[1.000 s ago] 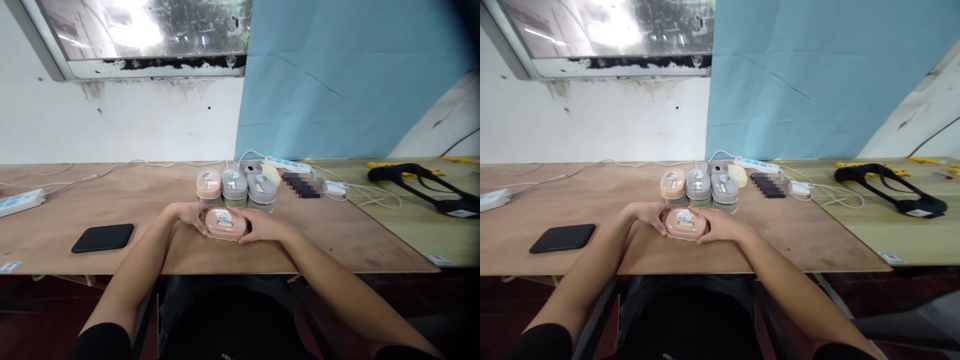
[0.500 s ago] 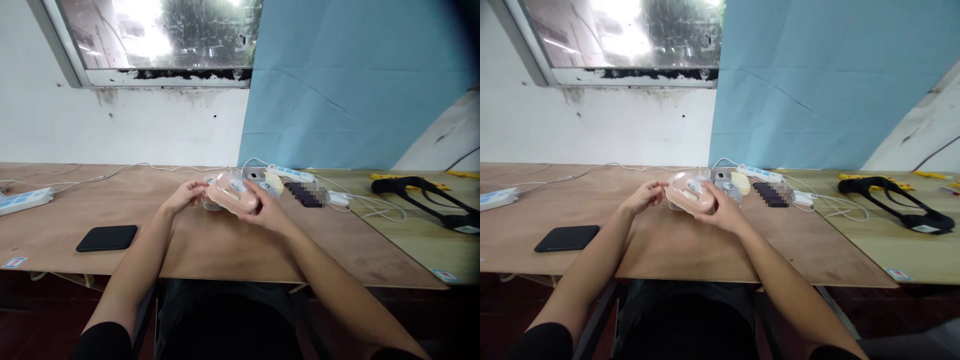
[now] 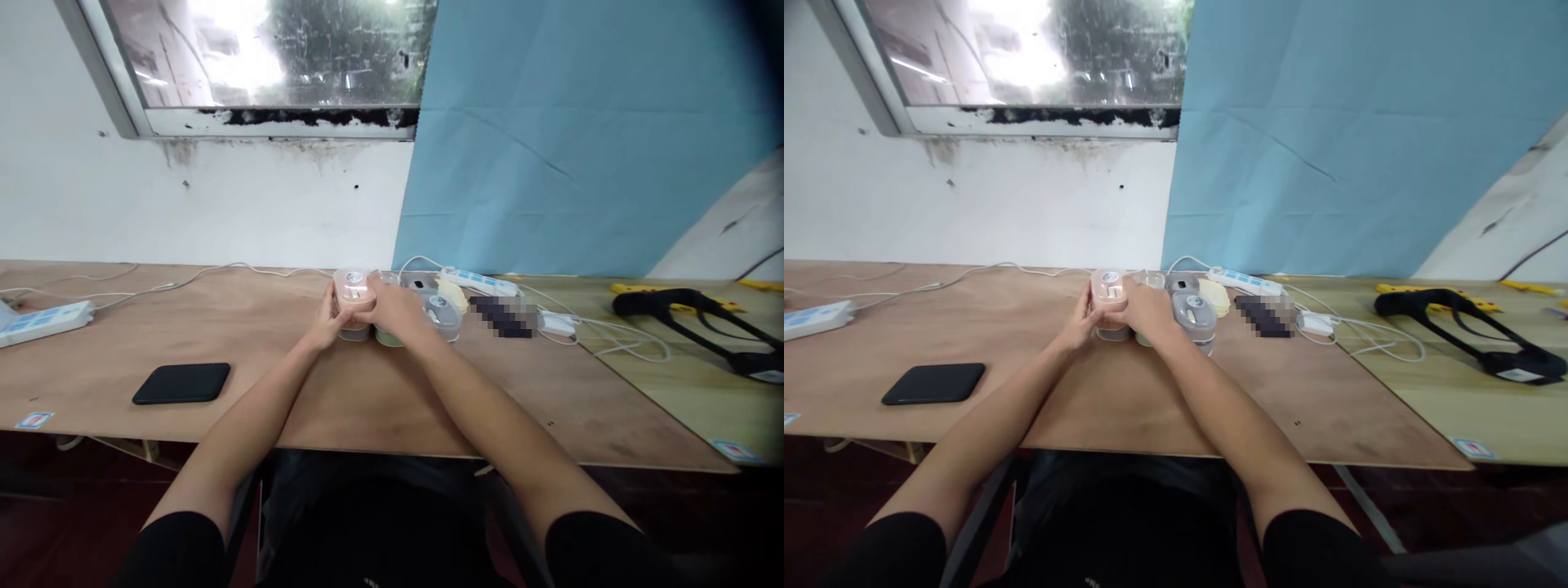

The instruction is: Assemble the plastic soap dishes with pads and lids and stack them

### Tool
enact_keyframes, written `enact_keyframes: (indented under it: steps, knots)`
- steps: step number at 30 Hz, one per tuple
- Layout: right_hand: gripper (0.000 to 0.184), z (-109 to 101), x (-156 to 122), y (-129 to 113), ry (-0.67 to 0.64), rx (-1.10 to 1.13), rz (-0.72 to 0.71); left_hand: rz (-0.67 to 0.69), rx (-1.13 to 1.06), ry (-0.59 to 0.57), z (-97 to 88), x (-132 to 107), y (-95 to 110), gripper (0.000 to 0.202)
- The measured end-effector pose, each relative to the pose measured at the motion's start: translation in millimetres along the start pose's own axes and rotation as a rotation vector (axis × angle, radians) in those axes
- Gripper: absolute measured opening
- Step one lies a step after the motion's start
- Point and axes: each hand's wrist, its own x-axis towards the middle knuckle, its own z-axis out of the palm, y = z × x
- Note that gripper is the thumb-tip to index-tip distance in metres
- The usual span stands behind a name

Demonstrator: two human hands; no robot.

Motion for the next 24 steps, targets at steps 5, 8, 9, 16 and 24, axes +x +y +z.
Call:
enact_keyframes:
  steps: [5, 8, 9, 16, 24]
  knots:
    - [0.071, -8.5, 1.0, 19.9, 0.100, 0.167, -0.147, -0.023, 0.003, 0.002, 4.8, -0.6, 12.2, 0.103]
    - [0.064, -19.6, 5.7, 56.2, 0.242, 0.335, -0.093, -0.014, 0.011, 0.027, 7.4, -0.7, 14.7, 0.095]
    - [0.061, -22.5, 7.5, 72.6, 0.289, 0.385, -0.058, -0.002, 0.009, 0.027, 8.0, -0.5, 14.5, 0.093]
    - [0.045, 8.2, 1.4, 195.7, 0.582, 0.436, 0.303, 0.030, 0.002, 0.025, 9.2, 0.4, 6.1, 0.078]
    - [0.050, 72.5, -20.2, 247.1, 0.392, 0.285, 0.260, 0.047, 0.116, 0.020, 7.1, -3.7, 3.2, 0.081]
